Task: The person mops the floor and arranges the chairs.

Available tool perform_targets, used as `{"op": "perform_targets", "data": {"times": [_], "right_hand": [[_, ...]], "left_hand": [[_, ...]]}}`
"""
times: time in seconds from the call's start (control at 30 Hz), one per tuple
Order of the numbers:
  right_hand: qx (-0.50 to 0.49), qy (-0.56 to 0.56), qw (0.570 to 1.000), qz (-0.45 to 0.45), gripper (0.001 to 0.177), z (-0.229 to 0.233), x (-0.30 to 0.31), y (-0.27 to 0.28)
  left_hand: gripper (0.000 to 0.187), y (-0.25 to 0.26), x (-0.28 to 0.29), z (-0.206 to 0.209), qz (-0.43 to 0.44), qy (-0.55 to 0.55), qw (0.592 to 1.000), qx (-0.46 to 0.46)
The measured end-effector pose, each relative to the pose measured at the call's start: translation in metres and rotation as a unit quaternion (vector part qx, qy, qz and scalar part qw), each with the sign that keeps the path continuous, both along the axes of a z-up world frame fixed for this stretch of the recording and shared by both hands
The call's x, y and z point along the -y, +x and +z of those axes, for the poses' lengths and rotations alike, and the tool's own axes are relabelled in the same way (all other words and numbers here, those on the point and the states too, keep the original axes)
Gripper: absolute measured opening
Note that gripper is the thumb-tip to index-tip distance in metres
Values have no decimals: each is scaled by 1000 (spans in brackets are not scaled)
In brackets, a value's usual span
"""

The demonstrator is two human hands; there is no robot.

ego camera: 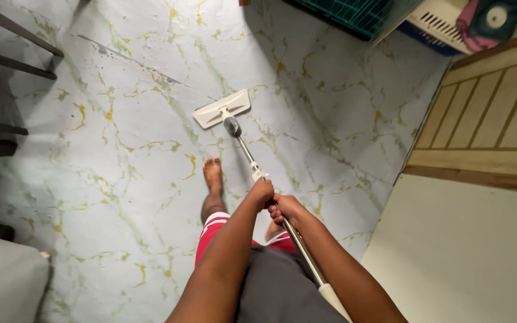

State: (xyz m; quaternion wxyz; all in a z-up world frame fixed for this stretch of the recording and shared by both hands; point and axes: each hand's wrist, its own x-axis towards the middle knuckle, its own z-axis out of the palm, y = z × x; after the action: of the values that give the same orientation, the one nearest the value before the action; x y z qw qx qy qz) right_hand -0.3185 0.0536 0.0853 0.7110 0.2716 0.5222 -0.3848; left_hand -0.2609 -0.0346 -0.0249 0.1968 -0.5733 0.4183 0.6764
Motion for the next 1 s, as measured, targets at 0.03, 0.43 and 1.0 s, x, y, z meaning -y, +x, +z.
{"op": "perform_targets", "data": {"times": [0.03,0.43,1.0], "right_hand": [[-6,-2,1000,7,39,1,-12,-8],[-37,12,997,63,29,25,-52,-41],[-36,17,998,-47,26,13,150,-14]], "left_hand": [[47,-5,-12,3,7,-2,1000,-6],[39,-27,-74,10,179,127,974,-61],[32,-18,137,-30,29,-18,999,-4]]}}
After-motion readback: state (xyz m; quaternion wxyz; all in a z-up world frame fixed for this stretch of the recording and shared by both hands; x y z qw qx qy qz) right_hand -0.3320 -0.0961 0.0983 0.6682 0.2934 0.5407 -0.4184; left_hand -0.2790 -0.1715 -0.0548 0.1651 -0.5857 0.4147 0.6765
